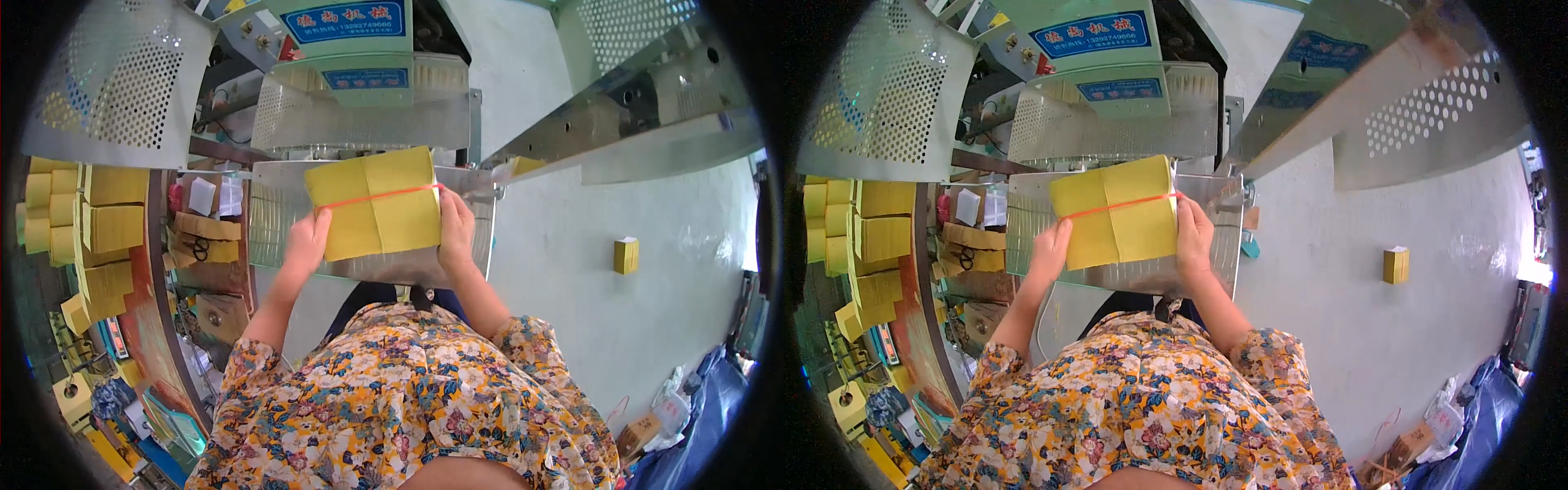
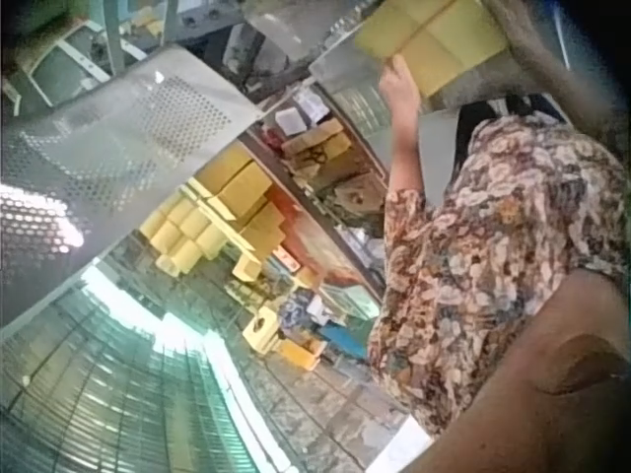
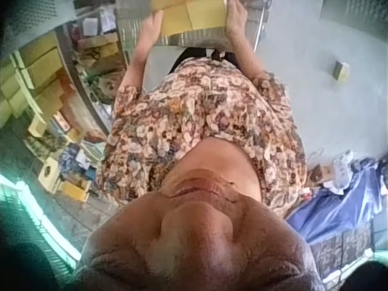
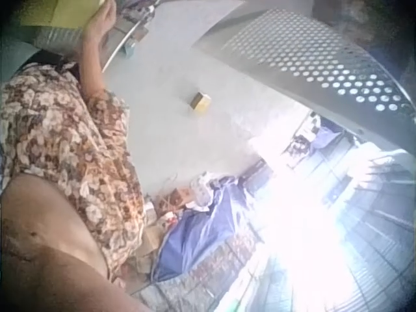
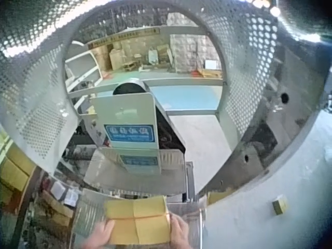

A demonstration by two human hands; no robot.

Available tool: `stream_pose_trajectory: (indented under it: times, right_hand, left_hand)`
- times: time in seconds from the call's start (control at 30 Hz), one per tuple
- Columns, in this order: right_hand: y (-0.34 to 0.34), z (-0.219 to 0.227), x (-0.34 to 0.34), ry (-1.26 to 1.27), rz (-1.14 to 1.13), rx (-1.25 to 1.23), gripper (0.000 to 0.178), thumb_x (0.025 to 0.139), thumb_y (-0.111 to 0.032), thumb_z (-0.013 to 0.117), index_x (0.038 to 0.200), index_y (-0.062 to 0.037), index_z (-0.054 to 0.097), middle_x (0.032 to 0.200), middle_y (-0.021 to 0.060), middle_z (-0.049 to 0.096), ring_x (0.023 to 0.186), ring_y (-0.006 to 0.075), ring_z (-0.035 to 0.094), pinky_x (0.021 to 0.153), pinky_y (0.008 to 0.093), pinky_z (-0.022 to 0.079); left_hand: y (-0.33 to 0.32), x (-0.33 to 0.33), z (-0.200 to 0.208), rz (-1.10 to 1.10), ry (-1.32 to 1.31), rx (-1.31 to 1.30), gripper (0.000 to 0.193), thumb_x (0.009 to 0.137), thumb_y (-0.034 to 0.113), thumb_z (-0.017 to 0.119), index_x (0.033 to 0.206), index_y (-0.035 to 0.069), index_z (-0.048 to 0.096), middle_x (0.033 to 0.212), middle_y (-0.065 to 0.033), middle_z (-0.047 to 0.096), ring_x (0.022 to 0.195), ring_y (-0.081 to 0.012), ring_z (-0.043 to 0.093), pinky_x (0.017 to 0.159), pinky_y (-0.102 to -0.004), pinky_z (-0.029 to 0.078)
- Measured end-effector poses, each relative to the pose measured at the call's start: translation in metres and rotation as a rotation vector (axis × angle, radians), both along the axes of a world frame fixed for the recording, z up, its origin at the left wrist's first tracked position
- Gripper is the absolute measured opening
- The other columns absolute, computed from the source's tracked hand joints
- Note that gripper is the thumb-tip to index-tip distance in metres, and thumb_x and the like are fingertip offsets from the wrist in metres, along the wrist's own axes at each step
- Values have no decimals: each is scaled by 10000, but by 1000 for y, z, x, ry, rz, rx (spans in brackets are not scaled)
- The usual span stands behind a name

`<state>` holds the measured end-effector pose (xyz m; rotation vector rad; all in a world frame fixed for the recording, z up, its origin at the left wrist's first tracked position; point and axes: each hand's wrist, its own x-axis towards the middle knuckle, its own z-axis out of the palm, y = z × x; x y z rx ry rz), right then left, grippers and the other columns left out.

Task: Placing separator sheets on paper stacks and using a machine to band them.

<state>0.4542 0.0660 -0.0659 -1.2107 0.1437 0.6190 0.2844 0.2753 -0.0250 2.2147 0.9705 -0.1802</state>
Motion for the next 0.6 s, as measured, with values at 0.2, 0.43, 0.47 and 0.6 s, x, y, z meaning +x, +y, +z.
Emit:
stream_pose_trajectory:
  times: [0.2,0.43,0.47,0.6]
  right_hand:
    - [-35,-7,-5,-370,14,-332,265,942,-162,535,1098,17,654,958,27,655,834,87,565,760,241,468]
    - [-4,-8,12,90,153,-205,412,975,-315,493,1245,-19,592,1127,73,645,1030,162,604,877,289,483]
    - [-2,-17,4,83,123,-201,412,975,-315,493,1245,-19,592,1127,73,645,1030,162,604,877,289,483]
    - [-24,-18,-48,-11,-23,-47,473,994,-376,451,1295,-25,547,1186,78,613,1062,167,583,904,320,486]
  left_hand:
    - [34,-48,-12,460,-303,-516,618,980,536,425,1106,-35,621,1016,-116,690,873,-290,664,783,-438,506]
    - [19,20,-39,463,-516,-882,488,960,431,503,1217,20,564,1093,-93,626,976,-206,614,894,-379,479]
    - [19,22,-45,432,-511,-888,488,960,431,503,1217,20,564,1093,-93,626,976,-206,614,894,-379,479]
    - [-7,13,-46,610,-492,-987,483,969,427,429,1255,55,544,1107,-126,621,952,-255,636,797,-411,540]
